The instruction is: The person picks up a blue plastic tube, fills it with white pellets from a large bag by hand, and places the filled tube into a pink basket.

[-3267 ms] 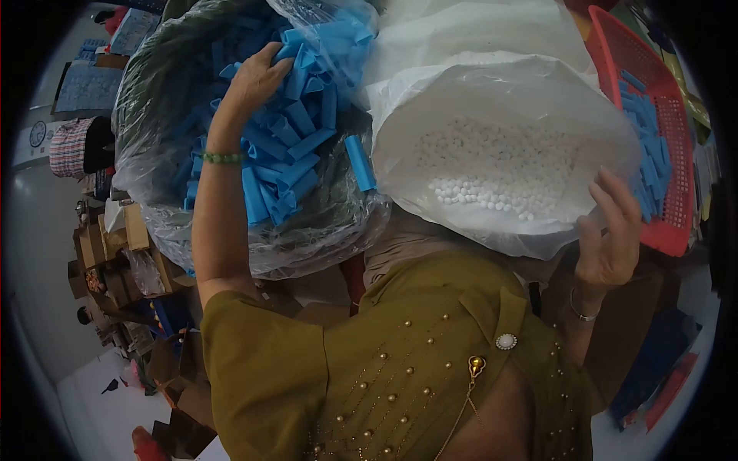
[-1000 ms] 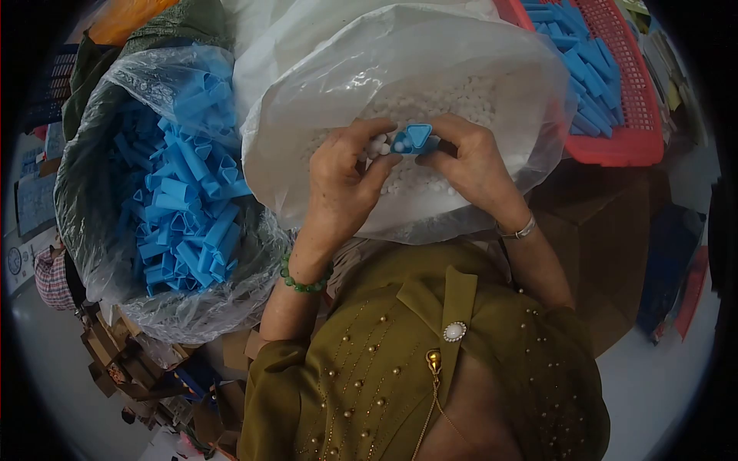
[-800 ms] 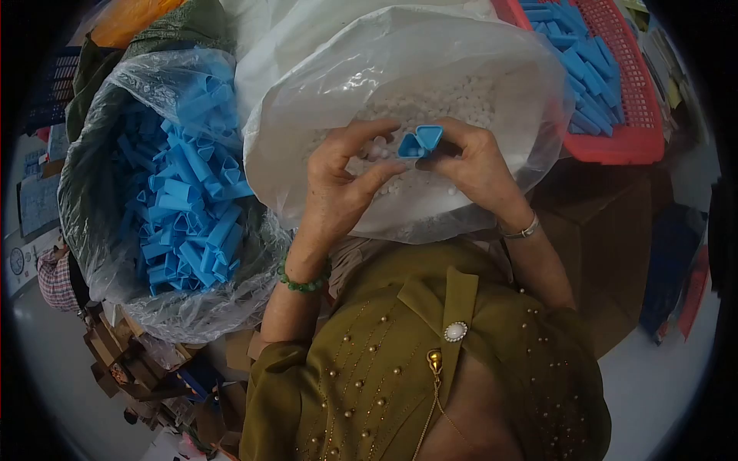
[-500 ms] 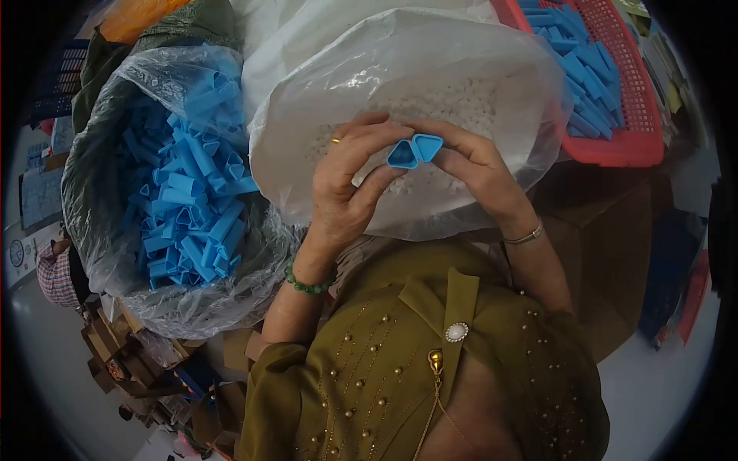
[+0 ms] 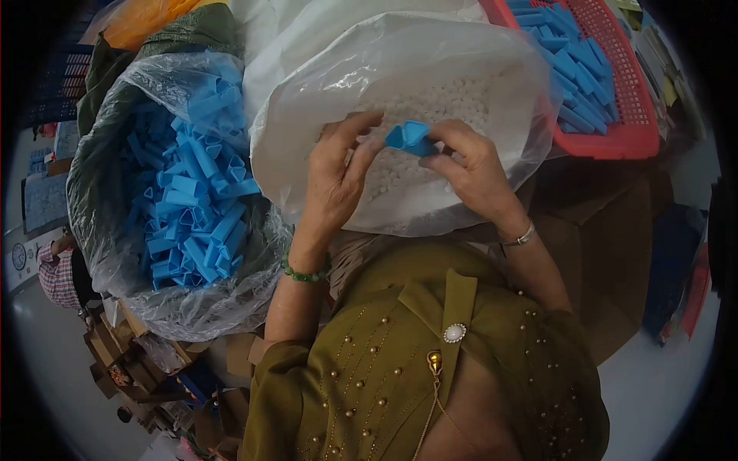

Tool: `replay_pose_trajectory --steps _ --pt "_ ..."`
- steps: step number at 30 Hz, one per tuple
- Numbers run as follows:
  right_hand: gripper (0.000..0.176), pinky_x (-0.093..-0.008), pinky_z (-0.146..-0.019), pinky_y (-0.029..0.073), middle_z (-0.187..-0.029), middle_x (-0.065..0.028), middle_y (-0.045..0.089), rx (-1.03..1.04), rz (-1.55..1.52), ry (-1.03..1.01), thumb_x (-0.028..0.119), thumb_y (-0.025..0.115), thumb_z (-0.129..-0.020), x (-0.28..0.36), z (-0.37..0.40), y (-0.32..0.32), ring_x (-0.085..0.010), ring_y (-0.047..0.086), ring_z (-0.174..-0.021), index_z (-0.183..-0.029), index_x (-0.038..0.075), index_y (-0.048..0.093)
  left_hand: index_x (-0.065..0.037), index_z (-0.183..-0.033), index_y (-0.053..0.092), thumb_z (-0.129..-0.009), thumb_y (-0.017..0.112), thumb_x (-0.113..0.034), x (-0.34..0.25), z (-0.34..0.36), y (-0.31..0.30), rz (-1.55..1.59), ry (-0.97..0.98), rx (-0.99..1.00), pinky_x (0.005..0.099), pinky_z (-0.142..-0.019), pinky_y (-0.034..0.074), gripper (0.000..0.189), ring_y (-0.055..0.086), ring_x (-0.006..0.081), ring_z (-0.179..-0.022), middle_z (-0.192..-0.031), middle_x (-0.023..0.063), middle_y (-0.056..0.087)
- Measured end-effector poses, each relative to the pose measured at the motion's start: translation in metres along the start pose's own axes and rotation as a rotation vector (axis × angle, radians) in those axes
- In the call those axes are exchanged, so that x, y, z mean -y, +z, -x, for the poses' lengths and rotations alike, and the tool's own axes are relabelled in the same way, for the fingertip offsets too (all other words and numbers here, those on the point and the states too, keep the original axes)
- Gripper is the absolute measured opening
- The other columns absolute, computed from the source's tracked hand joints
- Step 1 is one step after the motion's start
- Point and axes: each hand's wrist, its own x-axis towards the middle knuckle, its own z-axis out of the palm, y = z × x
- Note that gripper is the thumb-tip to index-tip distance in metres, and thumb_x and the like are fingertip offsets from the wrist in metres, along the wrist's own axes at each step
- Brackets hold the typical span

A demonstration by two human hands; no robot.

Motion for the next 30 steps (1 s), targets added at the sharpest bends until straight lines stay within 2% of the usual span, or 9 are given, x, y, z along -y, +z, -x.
replay_pose_trajectory --steps 1,3,6,10,14,16,19,27,30 --pt "0.023 -0.0284 -0.078 0.047 -0.099 -0.0065 0.064 -0.064 0.235 -0.096 -0.004 0.060 -0.081 -0.002 -0.001 -0.004 -0.0156 0.060 -0.087 -0.103 0.000 0.065 -0.002 -0.110 0.064 -0.082 0.067 -0.007 0.002 -0.003 0.001 -0.001 0.004 0.000 0.0359 -0.083 0.048 0.029 0.060 0.0291 -0.097 -0.107 0.0127 0.064" --pt "0.021 -0.0291 -0.078 0.047 -0.098 -0.0082 0.064 -0.033 0.126 -0.005 -0.003 0.060 -0.080 -0.006 0.000 -0.009 -0.0182 0.061 -0.087 -0.101 -0.001 0.065 -0.002 -0.109 0.064 -0.081 0.066 -0.005 0.002 -0.006 0.007 -0.384 0.091 0.105 0.0389 -0.077 0.049 0.028 0.061 0.0309 -0.091 -0.103 0.0156 0.062" --pt "0.017 -0.0318 -0.078 0.048 -0.096 -0.0114 0.063 -0.056 0.119 0.050 -0.001 0.061 -0.079 -0.015 -0.002 -0.002 -0.0242 0.061 -0.088 -0.096 -0.002 0.065 -0.001 -0.106 0.064 -0.080 0.064 -0.003 0.000 -0.010 0.022 -0.118 -0.143 0.158 0.0408 -0.078 0.048 0.026 0.061 0.0333 -0.090 -0.098 0.0175 0.061" --pt "0.018 -0.0386 -0.076 0.048 -0.093 -0.0152 0.060 -0.102 0.516 -0.193 0.007 0.068 -0.076 -0.023 -0.002 0.014 -0.0316 0.059 -0.087 -0.091 -0.002 0.063 0.000 -0.105 0.063 -0.079 0.063 -0.002 0.013 -0.011 0.030 -0.183 -0.116 0.177 0.0416 -0.077 0.048 0.026 0.060 0.0348 -0.088 -0.097 0.0181 0.060" --pt "0.025 -0.0415 -0.073 0.047 -0.091 -0.0152 0.059 -0.124 0.644 -0.168 0.014 0.073 -0.072 0.008 0.010 0.003 -0.0335 0.058 -0.086 -0.089 -0.001 0.062 -0.002 -0.109 0.063 -0.077 0.066 -0.001 0.006 -0.006 0.010 -0.413 -0.006 0.097 0.0386 -0.076 0.050 0.032 0.062 0.0313 -0.086 -0.101 0.0149 0.062" --pt "0.028 -0.0425 -0.072 0.047 -0.091 -0.0149 0.059 0.126 0.759 0.062 0.016 0.075 -0.069 0.009 0.013 0.004 -0.0341 0.059 -0.086 -0.087 0.000 0.061 -0.003 -0.108 0.063 -0.075 0.067 -0.001 0.004 -0.005 0.011 -0.555 0.052 0.099 0.0398 -0.076 0.050 0.034 0.063 0.0331 -0.087 -0.101 0.0154 0.062" --pt "0.024 -0.0432 -0.071 0.047 -0.086 -0.0143 0.058 0.132 0.823 0.042 0.013 0.073 -0.069 -0.006 0.000 0.006 -0.0349 0.060 -0.085 -0.084 0.000 0.059 -0.002 -0.108 0.062 -0.072 0.067 -0.001 0.017 -0.006 0.019 -0.567 0.014 0.121 0.0420 -0.077 0.050 0.037 0.062 0.0361 -0.089 -0.103 0.0156 0.062" --pt "0.027 -0.0378 -0.074 0.050 -0.097 -0.0146 0.064 0.044 0.242 0.033 -0.002 0.064 -0.074 -0.002 -0.006 -0.013 -0.0304 0.063 -0.085 -0.102 0.000 0.063 -0.003 -0.094 0.069 -0.078 0.064 0.005 0.004 -0.010 0.003 -0.008 -0.272 0.052 0.0276 -0.068 0.047 0.019 0.061 0.0212 -0.076 -0.090 0.0112 0.063" --pt "0.030 -0.0351 -0.074 0.050 -0.098 -0.0141 0.064 0.090 0.039 0.076 -0.006 0.061 -0.077 -0.001 -0.006 -0.012 -0.0275 0.063 -0.085 -0.106 -0.001 0.062 -0.003 -0.099 0.070 -0.076 0.066 0.007 -0.020 -0.008 0.001 0.165 -0.019 0.043 0.0263 -0.067 0.048 0.025 0.060 0.0177 -0.074 -0.087 0.0088 0.063"
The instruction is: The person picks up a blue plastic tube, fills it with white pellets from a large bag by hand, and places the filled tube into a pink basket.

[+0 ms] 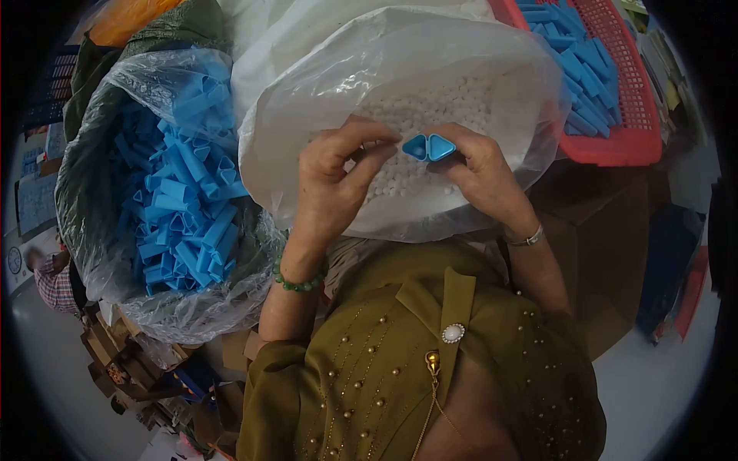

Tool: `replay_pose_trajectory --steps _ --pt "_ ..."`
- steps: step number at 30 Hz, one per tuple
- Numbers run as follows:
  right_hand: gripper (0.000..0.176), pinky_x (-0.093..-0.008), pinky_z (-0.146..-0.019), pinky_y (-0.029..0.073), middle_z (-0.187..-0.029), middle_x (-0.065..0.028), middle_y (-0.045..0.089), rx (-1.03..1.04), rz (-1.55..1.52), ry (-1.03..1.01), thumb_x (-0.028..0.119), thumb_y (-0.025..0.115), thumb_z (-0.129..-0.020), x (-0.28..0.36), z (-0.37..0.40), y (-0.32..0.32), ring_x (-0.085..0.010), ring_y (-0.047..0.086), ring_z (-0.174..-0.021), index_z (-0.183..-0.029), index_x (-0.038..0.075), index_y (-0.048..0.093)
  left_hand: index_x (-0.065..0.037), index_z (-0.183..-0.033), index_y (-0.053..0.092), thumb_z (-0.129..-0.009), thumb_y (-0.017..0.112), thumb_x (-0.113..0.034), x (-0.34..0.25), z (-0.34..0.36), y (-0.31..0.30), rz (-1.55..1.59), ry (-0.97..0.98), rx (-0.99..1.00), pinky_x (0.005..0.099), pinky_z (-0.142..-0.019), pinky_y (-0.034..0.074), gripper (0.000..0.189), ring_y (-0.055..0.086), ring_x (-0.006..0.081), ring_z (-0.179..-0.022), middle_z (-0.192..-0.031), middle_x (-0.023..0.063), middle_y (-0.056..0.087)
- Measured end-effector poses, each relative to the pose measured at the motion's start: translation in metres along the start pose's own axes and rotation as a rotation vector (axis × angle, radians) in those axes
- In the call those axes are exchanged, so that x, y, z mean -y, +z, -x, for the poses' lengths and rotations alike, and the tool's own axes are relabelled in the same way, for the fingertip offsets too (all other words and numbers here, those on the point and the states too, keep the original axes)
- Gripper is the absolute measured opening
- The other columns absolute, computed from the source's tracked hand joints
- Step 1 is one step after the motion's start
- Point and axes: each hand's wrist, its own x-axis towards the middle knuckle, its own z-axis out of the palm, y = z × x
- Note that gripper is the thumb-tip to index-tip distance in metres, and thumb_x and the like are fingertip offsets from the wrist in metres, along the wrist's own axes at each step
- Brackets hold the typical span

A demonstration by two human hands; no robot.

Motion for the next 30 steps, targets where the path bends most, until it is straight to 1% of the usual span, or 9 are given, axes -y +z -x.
replay_pose_trajectory --steps 3,5,7,13,15,20,22,25,30 --pt "0.029 -0.0336 -0.074 0.050 -0.096 -0.0134 0.063 0.025 -0.015 -0.044 -0.007 0.061 -0.078 0.000 -0.001 0.001 -0.0261 0.063 -0.085 -0.107 -0.001 0.062 -0.003 -0.105 0.069 -0.073 0.069 0.008 -0.016 -0.004 0.004 -0.299 0.238 0.053 0.0260 -0.065 0.048 0.034 0.059 0.0154 -0.074 -0.088 0.0072 0.063" --pt "0.029 -0.0332 -0.074 0.050 -0.096 -0.0131 0.063 0.036 0.004 -0.071 -0.007 0.061 -0.079 -0.002 0.000 0.001 -0.0259 0.063 -0.084 -0.108 -0.001 0.062 -0.003 -0.108 0.068 -0.072 0.071 0.007 -0.016 -0.002 0.006 -0.349 0.233 0.051 0.0266 -0.065 0.048 0.038 0.059 0.0159 -0.074 -0.089 0.0072 0.064" --pt "0.029 -0.0282 -0.071 0.045 -0.096 -0.0063 0.059 0.046 -0.039 -0.053 -0.006 0.058 -0.079 -0.003 0.001 0.002 -0.0153 0.056 -0.082 -0.107 0.000 0.060 -0.003 -0.110 0.068 -0.070 0.073 0.006 -0.016 -0.001 0.007 -0.399 0.230 0.048 0.0271 -0.064 0.049 0.042 0.060 0.0164 -0.074 -0.091 0.0072 0.065" --pt "0.026 -0.0292 -0.077 0.046 -0.100 -0.0061 0.060 0.092 -0.152 -0.026 -0.004 0.058 -0.081 -0.002 0.002 0.003 -0.0160 0.057 -0.087 -0.107 0.000 0.061 -0.005 -0.116 0.066 -0.069 0.077 0.000 -0.014 0.000 0.003 -0.341 0.143 0.022 0.0318 -0.077 0.049 0.048 0.061 0.0201 -0.087 -0.099 0.0097 0.067" --pt "0.024 -0.0312 -0.079 0.047 -0.100 -0.0091 0.061 0.085 -0.127 -0.076 -0.002 0.059 -0.081 0.004 0.003 0.008 -0.0198 0.058 -0.088 -0.106 0.000 0.061 -0.006 -0.113 0.064 -0.073 0.075 -0.004 0.003 0.003 0.002 -0.152 0.208 0.096 0.0373 -0.085 0.048 0.041 0.061 0.0276 -0.101 -0.102 0.0113 0.065" --pt "0.027 -0.0330 -0.090 0.045 -0.109 -0.0120 0.063 0.087 -0.111 -0.192 0.009 0.060 -0.088 0.005 0.001 0.009 -0.0222 0.059 -0.101 -0.113 -0.001 0.060 -0.003 -0.109 0.064 -0.077 0.072 -0.003 0.009 0.015 0.009 0.022 0.154 0.002 0.0378 -0.092 0.046 0.034 0.058 0.0291 -0.110 -0.108 0.0122 0.065" --pt "0.043 -0.0320 -0.099 0.042 -0.118 -0.0113 0.060 0.183 -0.974 0.184 0.023 0.060 -0.094 0.005 0.005 0.009 -0.0197 0.055 -0.113 -0.126 -0.004 0.053 -0.003 -0.109 0.064 -0.077 0.071 -0.002 0.002 0.019 0.007 0.020 0.120 -0.020 0.0376 -0.093 0.046 0.032 0.057 0.0294 -0.111 -0.109 0.0123 0.065" --pt "0.063 -0.0307 -0.102 0.040 -0.125 -0.0112 0.056 0.292 -1.072 0.135 0.037 0.061 -0.093 -0.013 0.006 0.017 -0.0172 0.051 -0.120 -0.134 -0.008 0.044 0.001 -0.111 0.062 -0.080 0.068 -0.001 -0.007 0.021 0.008 0.091 0.094 0.061 0.0399 -0.103 0.038 0.032 0.054 0.0283 -0.117 -0.113 0.0136 0.064" --pt "0.062 -0.0348 -0.102 0.041 -0.128 -0.0144 0.052 0.244 -1.051 0.178 0.027 0.060 -0.087 0.013 0.009 0.023 -0.0210 0.052 -0.118 -0.135 -0.007 0.041 -0.004 -0.105 0.063 -0.077 0.071 -0.003 -0.014 0.019 0.012 -0.274 0.251 0.136 0.0473 -0.102 0.040 0.030 0.060 0.0292 -0.102 -0.104 0.0090 0.064"
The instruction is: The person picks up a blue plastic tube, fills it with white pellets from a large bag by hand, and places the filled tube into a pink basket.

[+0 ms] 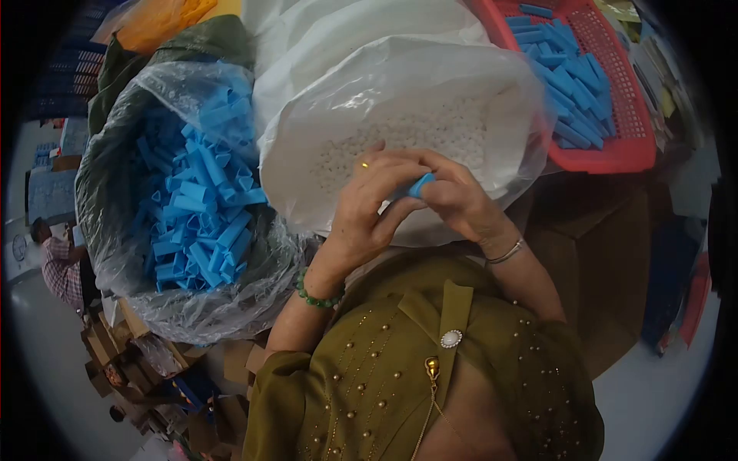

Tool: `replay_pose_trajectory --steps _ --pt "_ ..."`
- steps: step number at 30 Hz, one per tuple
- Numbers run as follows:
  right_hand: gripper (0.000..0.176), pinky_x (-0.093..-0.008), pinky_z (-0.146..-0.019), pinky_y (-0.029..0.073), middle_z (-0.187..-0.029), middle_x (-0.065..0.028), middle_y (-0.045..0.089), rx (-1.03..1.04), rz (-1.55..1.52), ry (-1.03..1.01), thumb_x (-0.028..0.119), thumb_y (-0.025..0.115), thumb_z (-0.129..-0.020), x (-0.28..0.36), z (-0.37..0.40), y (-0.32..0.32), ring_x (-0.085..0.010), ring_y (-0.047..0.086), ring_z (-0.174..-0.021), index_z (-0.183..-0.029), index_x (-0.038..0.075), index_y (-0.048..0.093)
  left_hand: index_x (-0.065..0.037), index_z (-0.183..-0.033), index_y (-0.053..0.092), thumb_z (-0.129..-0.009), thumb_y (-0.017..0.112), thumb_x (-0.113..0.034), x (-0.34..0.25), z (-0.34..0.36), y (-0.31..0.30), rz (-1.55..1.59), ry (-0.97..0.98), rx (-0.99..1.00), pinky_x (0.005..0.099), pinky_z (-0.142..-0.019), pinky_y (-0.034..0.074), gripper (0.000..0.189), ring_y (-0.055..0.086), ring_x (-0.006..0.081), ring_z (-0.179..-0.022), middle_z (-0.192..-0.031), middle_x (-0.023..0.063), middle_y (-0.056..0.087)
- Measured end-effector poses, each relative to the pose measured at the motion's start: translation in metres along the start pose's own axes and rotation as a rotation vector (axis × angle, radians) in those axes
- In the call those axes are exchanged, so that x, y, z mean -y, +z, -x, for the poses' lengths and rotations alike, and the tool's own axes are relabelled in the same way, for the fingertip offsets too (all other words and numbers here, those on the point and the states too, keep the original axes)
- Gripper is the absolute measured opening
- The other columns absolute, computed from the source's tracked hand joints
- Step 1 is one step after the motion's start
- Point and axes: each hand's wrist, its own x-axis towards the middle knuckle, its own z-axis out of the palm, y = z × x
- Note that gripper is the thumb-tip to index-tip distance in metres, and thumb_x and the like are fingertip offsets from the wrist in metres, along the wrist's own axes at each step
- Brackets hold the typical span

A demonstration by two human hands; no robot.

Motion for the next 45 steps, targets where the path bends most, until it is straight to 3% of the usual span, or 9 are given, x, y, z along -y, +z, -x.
replay_pose_trajectory --steps 7,12,16,18,21,30,37,39,45 --pt "0.047 -0.0294 -0.095 0.044 -0.118 -0.0108 0.057 -0.202 0.209 -0.127 0.011 0.060 -0.084 0.014 0.021 0.016 -0.0178 0.056 -0.109 -0.127 -0.006 0.050 -0.004 -0.110 0.063 -0.073 0.074 -0.007 -0.010 -0.004 0.012 -0.002 0.112 0.045 0.0497 -0.102 0.039 0.039 0.060 0.0300 -0.104 -0.106 0.0090 0.064" --pt "0.059 -0.0356 -0.101 0.038 -0.124 -0.0169 0.055 -0.463 1.196 -0.880 0.026 0.065 -0.080 0.082 0.062 -0.011 -0.0258 0.052 -0.116 -0.127 -0.007 0.050 -0.004 -0.116 0.064 -0.072 0.075 -0.008 -0.033 0.006 -0.022 0.049 0.081 0.033 0.0412 -0.091 0.047 0.046 0.060 0.0325 -0.101 -0.106 0.0131 0.064" --pt "0.045 -0.0373 -0.105 0.036 -0.131 -0.0190 0.054 -0.702 1.665 -0.901 0.024 0.059 -0.093 0.131 0.055 -0.066 -0.0311 0.049 -0.124 -0.124 -0.008 0.054 -0.002 -0.104 0.069 -0.073 0.074 -0.004 -0.029 0.036 -0.060 0.158 -0.087 0.267 0.0363 -0.074 0.051 0.031 0.064 0.0265 -0.085 -0.091 0.0108 0.066" --pt "0.036 -0.0381 -0.104 0.038 -0.130 -0.0191 0.055 -0.759 1.772 -0.922 0.018 0.057 -0.095 0.136 0.057 -0.081 -0.0313 0.050 -0.124 -0.122 -0.007 0.057 -0.001 -0.094 0.069 -0.077 0.068 0.002 -0.027 0.043 -0.090 0.019 -0.122 -0.007 0.0318 -0.063 0.048 0.017 0.062 0.0256 -0.073 -0.081 0.0099 0.066" --pt "0.033 -0.0380 -0.101 0.041 -0.124 -0.0181 0.059 -0.650 1.414 -1.022 0.017 0.058 -0.094 0.112 0.049 -0.051 -0.0298 0.054 -0.118 -0.120 -0.004 0.059 -0.001 -0.089 0.068 -0.077 0.069 -0.001 0.000 0.051 -0.133 -0.357 -0.279 -0.466 0.0318 -0.064 0.047 0.012 0.061 0.0246 -0.072 -0.079 0.0099 0.064" --pt "0.028 -0.0345 -0.086 0.049 -0.112 -0.0162 0.063 -0.222 1.465 -0.789 0.012 0.071 -0.083 0.050 0.018 0.029 -0.0269 0.062 -0.098 -0.107 -0.001 0.065 -0.001 -0.092 0.069 -0.070 0.080 -0.025 0.067 0.037 -0.145 -1.381 -0.759 -0.273 0.0441 -0.090 0.039 0.034 0.048 0.0365 -0.114 -0.117 0.0158 0.056" --pt "0.025 -0.0320 -0.078 0.050 -0.107 -0.0134 0.063 -0.195 1.397 -0.742 0.008 0.071 -0.081 0.043 0.010 0.031 -0.0246 0.062 -0.091 -0.104 0.000 0.066 0.002 -0.096 0.067 -0.076 0.075 -0.017 0.056 0.061 -0.148 -1.176 -0.493 -0.694 0.0398 -0.085 0.045 0.029 0.055 0.0313 -0.105 -0.115 0.0160 0.058" --pt "0.022 -0.0300 -0.072 0.050 -0.104 -0.0125 0.063 -0.213 1.213 -0.588 0.004 0.071 -0.080 0.034 0.010 0.030 -0.0211 0.062 -0.083 -0.102 0.000 0.067 0.002 -0.104 0.063 -0.081 0.070 -0.008 0.030 0.058 -0.137 -0.478 -0.547 -0.956 0.0324 -0.078 0.049 0.025 0.061 0.0226 -0.093 -0.112 0.0144 0.058" --pt "0.023 -0.0288 -0.068 0.050 -0.101 -0.0100 0.063 -0.128 1.156 -0.439 -0.001 0.070 -0.078 0.019 0.005 0.033 -0.0181 0.061 -0.079 -0.101 0.000 0.067 0.001 -0.112 0.056 -0.082 0.065 0.004 0.001 0.055 -0.089 0.338 -0.250 -1.071 0.0296 -0.078 0.051 0.032 0.061 0.0176 -0.089 -0.111 0.0125 0.057"
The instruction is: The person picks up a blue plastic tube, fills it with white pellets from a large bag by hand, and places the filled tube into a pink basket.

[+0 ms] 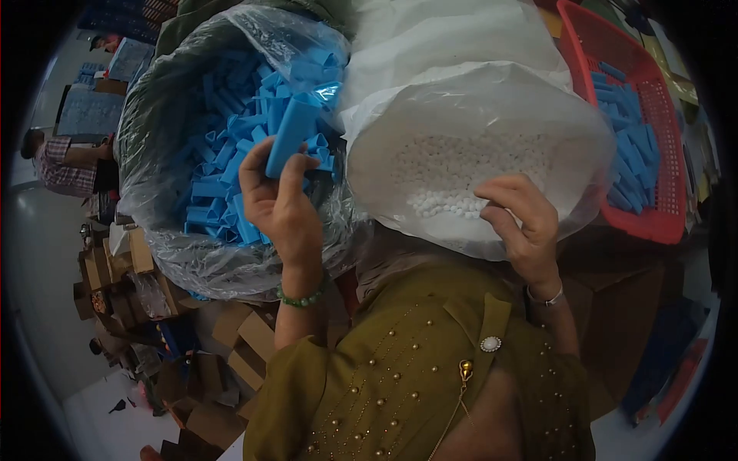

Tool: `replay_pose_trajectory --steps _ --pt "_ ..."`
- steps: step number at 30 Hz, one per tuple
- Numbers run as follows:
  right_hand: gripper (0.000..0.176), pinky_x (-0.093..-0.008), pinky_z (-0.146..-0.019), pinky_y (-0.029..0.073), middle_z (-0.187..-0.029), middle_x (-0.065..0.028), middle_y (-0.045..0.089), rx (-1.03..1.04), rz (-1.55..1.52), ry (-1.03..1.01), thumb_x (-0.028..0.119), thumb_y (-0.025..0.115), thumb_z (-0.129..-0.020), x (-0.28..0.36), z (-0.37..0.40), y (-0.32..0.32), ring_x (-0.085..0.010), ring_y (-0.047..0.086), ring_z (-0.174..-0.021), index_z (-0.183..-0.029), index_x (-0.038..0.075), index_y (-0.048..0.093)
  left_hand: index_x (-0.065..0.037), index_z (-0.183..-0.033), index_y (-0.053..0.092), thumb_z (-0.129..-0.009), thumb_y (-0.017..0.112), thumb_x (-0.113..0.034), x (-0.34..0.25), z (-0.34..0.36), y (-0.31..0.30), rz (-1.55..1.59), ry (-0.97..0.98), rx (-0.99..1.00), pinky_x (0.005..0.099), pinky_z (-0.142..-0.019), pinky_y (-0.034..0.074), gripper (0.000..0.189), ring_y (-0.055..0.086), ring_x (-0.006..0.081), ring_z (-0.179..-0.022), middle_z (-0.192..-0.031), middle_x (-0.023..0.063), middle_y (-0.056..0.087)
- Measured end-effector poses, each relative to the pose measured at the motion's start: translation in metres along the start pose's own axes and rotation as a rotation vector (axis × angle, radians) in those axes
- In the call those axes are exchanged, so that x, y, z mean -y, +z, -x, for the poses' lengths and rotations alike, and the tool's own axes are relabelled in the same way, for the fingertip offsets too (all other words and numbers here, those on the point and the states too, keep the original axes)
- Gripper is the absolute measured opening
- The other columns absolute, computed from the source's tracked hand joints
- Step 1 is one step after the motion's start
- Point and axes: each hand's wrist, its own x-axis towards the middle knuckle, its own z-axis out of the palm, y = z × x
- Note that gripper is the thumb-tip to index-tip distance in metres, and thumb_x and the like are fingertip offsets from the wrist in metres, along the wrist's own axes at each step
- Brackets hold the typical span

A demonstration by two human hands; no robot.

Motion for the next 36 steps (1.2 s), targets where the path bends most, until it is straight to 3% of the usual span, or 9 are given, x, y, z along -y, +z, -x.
replay_pose_trajectory --steps 3,6,10,12,16,19,26,28,36 --pt "0.022 -0.0297 -0.068 0.050 -0.098 -0.0093 0.064 -0.001 -0.133 0.031 -0.001 0.070 -0.078 0.003 -0.003 0.009 -0.0188 0.061 -0.079 -0.100 0.001 0.068 0.001 -0.110 0.055 -0.080 0.064 0.007 -0.005 0.038 0.028 0.278 -0.198 0.296 0.0311 -0.081 0.050 0.031 0.061 0.0198 -0.093 -0.112 0.0131 0.057" --pt "0.022 -0.0299 -0.069 0.050 -0.096 -0.0085 0.064 -0.172 -0.434 0.093 0.000 0.071 -0.076 0.007 -0.002 0.025 -0.0197 0.062 -0.082 -0.098 0.000 0.068 0.002 -0.109 0.055 -0.079 0.069 0.005 0.015 0.069 0.045 0.091 -0.250 0.676 0.0315 -0.087 0.048 0.033 0.059 0.0196 -0.100 -0.111 0.0131 0.057" --pt "0.022 -0.0295 -0.069 0.049 -0.092 -0.0092 0.064 -0.141 -0.429 0.272 0.004 0.073 -0.074 -0.024 0.004 0.005 -0.0216 0.063 -0.081 -0.095 -0.001 0.069 0.000 -0.109 0.056 -0.076 0.071 0.003 0.042 0.063 0.061 -0.206 -0.244 0.839 0.0335 -0.088 0.048 0.037 0.059 0.0239 -0.101 -0.111 0.0146 0.057" --pt "0.024 -0.0319 -0.068 0.048 -0.089 -0.0122 0.063 0.031 0.084 0.396 0.009 0.074 -0.070 -0.033 -0.005 -0.022 -0.0256 0.063 -0.080 -0.093 0.001 0.070 0.001 -0.114 0.056 -0.069 0.077 0.001 0.049 0.042 0.065 -0.698 0.144 0.933 0.0332 -0.082 0.050 0.050 0.059 0.0280 -0.098 -0.111 0.0171 0.059" --pt "0.013 -0.0428 -0.068 0.049 -0.083 -0.0166 0.058 0.135 0.871 0.189 0.005 0.068 -0.068 -0.058 -0.005 -0.025 -0.0365 0.060 -0.077 -0.080 -0.001 0.064 -0.002 -0.118 0.055 -0.070 0.072 -0.009 0.081 0.037 0.069 -0.961 0.213 0.985 0.0399 -0.082 0.049 0.052 0.058 0.0361 -0.101 -0.115 0.0195 0.057" --pt "0.006 -0.0430 -0.069 0.050 -0.078 -0.0168 0.057 0.060 0.922 0.035 0.004 0.065 -0.070 -0.078 -0.009 0.001 -0.0344 0.061 -0.075 -0.072 0.000 0.062 0.001 -0.116 0.057 -0.069 0.069 -0.012 0.093 0.039 0.081 -0.931 0.091 0.995 0.0415 -0.084 0.048 0.050 0.057 0.0396 -0.101 -0.113 0.0226 0.058" --pt "0.015 -0.0405 -0.071 0.048 -0.085 -0.0161 0.059 0.080 0.534 0.091 0.002 0.066 -0.071 -0.066 -0.019 -0.011 -0.0328 0.060 -0.078 -0.086 -0.001 0.064 0.002 -0.099 0.065 -0.073 0.068 -0.008 0.076 0.027 0.088 -0.482 -0.363 0.900 0.0332 -0.069 0.049 0.028 0.060 0.0214 -0.073 -0.080 0.0117 0.066" --pt "0.026 -0.0353 -0.072 0.047 -0.090 -0.0141 0.061 0.052 0.106 0.285 0.000 0.066 -0.072 -0.056 -0.019 -0.014 -0.0251 0.060 -0.077 -0.097 -0.001 0.066 0.001 -0.099 0.066 -0.076 0.069 -0.003 0.064 0.028 0.088 -0.182 -0.563 0.797 0.0250 -0.064 0.045 0.024 0.055 0.0111 -0.069 -0.080 0.0074 0.066" --pt "0.031 -0.0310 -0.076 0.047 -0.092 -0.0108 0.064 0.082 -0.012 0.332 0.000 0.066 -0.073 -0.056 -0.012 -0.013 -0.0200 0.060 -0.083 -0.103 -0.001 0.066 -0.002 -0.099 0.067 -0.073 0.071 0.004 0.044 0.028 0.100 -0.357 0.056 0.907 0.0251 -0.058 0.045 0.027 0.055 0.0116 -0.066 -0.088 0.0057 0.065"
